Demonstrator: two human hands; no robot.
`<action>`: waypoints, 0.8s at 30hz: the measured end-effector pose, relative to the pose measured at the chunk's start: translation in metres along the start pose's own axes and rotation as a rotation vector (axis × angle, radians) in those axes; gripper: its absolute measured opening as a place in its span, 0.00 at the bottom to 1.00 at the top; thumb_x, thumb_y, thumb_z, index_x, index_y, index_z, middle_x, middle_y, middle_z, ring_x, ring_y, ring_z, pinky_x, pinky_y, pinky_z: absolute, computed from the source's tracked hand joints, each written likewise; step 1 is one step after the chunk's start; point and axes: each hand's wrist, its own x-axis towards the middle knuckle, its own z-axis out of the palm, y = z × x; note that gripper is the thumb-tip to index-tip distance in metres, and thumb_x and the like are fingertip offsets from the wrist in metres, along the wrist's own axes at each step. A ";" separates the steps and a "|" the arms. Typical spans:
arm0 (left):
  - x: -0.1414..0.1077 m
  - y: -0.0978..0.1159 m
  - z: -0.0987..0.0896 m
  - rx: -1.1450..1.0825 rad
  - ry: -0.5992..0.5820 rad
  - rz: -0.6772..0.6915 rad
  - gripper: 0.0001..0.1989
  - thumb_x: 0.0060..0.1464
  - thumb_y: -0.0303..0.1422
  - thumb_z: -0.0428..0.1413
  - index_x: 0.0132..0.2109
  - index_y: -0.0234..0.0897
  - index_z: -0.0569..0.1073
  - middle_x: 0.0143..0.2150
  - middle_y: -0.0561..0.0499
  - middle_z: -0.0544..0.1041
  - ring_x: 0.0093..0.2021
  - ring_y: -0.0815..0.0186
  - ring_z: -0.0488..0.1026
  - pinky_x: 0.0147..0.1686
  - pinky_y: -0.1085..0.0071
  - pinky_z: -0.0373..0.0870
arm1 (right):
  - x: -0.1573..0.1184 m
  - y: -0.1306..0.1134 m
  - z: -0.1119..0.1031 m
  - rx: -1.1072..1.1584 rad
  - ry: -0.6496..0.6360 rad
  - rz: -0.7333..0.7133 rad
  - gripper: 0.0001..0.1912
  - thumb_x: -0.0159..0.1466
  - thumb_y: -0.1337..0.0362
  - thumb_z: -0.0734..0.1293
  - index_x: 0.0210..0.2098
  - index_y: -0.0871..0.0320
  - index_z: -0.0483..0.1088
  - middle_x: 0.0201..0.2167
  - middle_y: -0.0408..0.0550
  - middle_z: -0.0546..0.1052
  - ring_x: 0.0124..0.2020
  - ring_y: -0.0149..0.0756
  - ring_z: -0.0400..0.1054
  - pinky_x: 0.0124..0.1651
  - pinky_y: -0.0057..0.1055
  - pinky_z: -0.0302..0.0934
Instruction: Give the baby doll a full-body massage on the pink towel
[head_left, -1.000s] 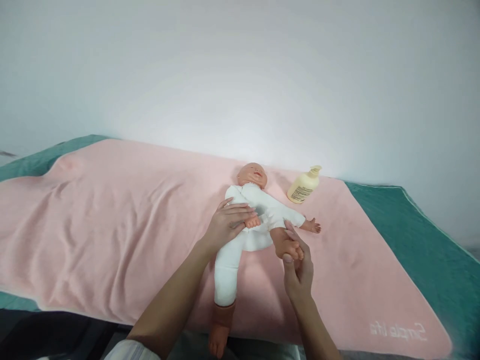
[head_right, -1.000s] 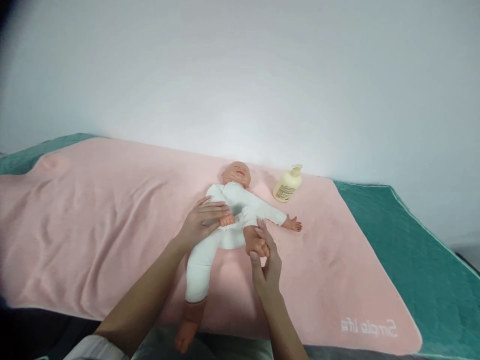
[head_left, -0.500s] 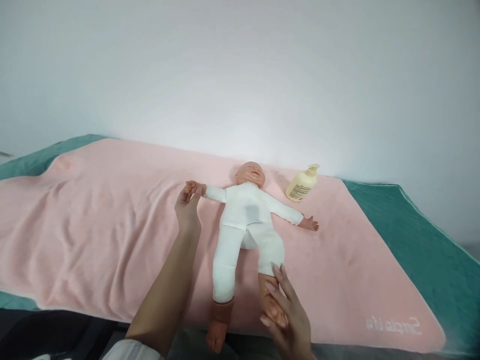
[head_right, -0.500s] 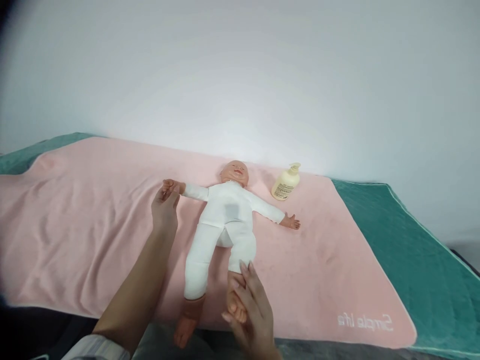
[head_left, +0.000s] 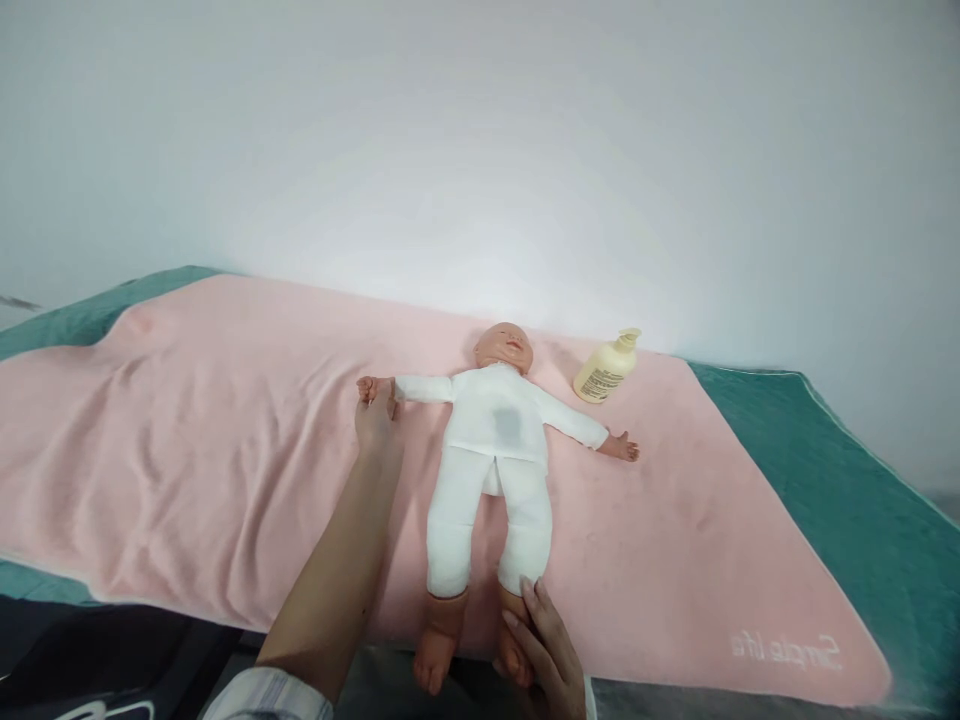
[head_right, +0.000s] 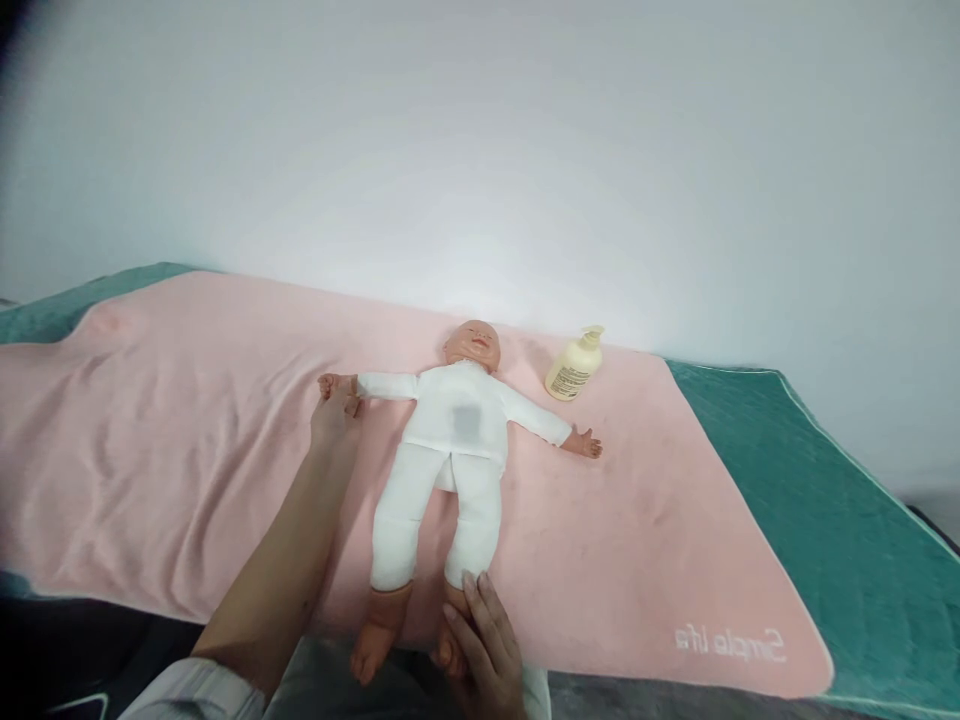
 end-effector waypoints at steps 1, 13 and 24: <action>-0.002 0.001 0.001 0.002 -0.010 0.020 0.10 0.53 0.26 0.60 0.42 0.42 0.70 0.33 0.59 0.72 0.32 0.77 0.73 0.37 0.80 0.70 | 0.000 0.000 0.001 0.005 0.002 0.005 0.23 0.65 0.66 0.65 0.60 0.56 0.65 0.60 0.55 0.68 0.58 0.51 0.65 0.51 0.45 0.71; -0.065 0.007 0.023 0.434 -0.529 0.557 0.20 0.48 0.35 0.65 0.49 0.38 0.77 0.50 0.46 0.78 0.52 0.55 0.74 0.55 0.58 0.70 | 0.085 0.025 -0.006 0.170 0.108 0.055 0.25 0.66 0.61 0.61 0.62 0.54 0.59 0.64 0.55 0.62 0.65 0.53 0.55 0.55 0.56 0.66; -0.072 -0.002 0.022 0.932 -1.199 1.127 0.11 0.58 0.28 0.55 0.45 0.46 0.79 0.47 0.52 0.80 0.54 0.62 0.73 0.55 0.58 0.66 | 0.158 0.040 0.000 0.449 0.201 0.364 0.24 0.68 0.52 0.59 0.59 0.57 0.61 0.62 0.59 0.64 0.66 0.52 0.54 0.63 0.56 0.53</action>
